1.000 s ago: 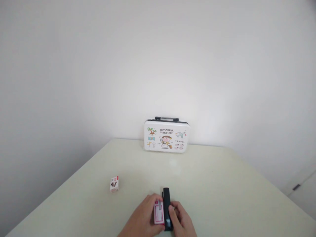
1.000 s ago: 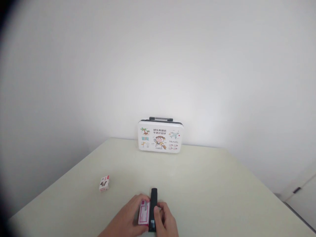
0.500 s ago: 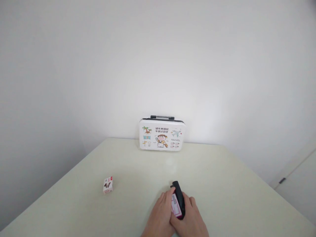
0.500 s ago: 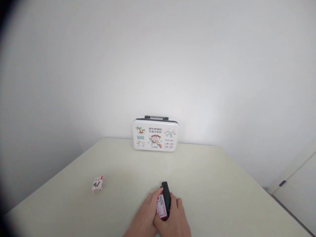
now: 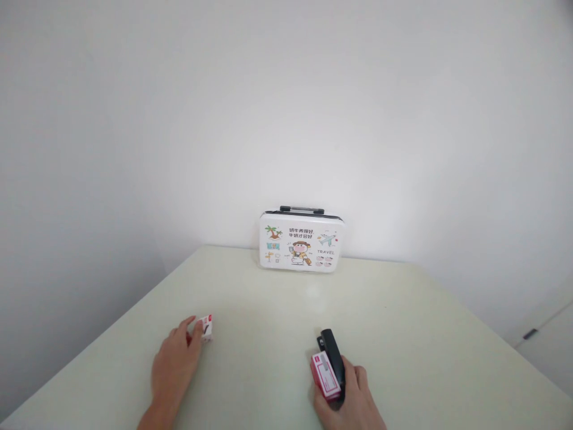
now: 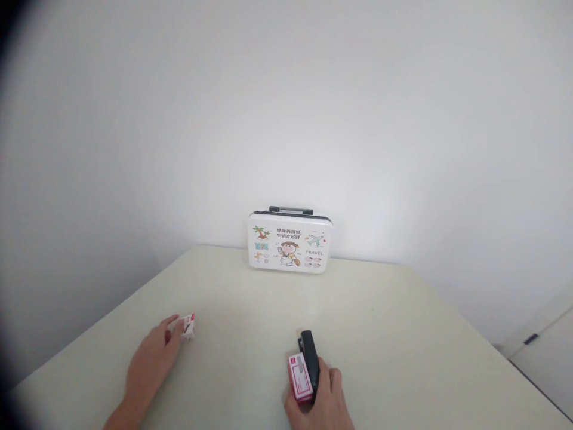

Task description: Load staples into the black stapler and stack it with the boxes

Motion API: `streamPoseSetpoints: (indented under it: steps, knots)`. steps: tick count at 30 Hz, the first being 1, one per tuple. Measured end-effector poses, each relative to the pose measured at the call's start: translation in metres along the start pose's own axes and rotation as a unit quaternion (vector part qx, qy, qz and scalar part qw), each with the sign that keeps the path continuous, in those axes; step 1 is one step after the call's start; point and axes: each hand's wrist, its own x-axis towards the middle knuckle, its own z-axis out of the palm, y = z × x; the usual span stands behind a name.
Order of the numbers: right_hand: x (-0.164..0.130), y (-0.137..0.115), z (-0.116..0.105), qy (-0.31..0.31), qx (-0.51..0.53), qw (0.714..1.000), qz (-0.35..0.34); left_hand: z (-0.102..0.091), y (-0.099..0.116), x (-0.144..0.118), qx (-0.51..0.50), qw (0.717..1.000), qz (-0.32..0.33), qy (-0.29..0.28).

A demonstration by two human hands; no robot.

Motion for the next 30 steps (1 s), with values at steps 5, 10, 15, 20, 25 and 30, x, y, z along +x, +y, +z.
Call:
streamPoseSetpoints:
  steps: [5, 10, 15, 20, 25, 30]
  knots:
    - [-0.004, -0.001, 0.008, 0.010, -0.004, 1.000, -0.006, 0.024, 0.041, -0.019, -0.020, 0.992, 0.078, -0.093]
    - [-0.008, -0.005, 0.022, 0.007, -0.038, 0.999, -0.016, 0.053, 0.116, -0.063, -0.061, 0.971, 0.162, -0.167]
    - [-0.013, -0.019, 0.037, -0.015, -0.036, 0.999, -0.030, 0.058, 0.153, -0.089, -0.107, 0.948, 0.208, -0.215]
    - [-0.009, -0.003, 0.036, -0.062, 0.015, 0.997, -0.048, 0.052, 0.144, -0.093, -0.126, 0.953, 0.157, -0.225]
    - [0.004, 0.028, 0.020, -0.131, 0.019, 0.986, -0.102, 0.048, 0.144, -0.108, -0.135, 0.951, 0.111, -0.254]
    - [0.007, 0.018, 0.010, -0.208, 0.021, 0.972, -0.111, 0.050, 0.150, -0.116, -0.100, 0.942, 0.147, -0.284]
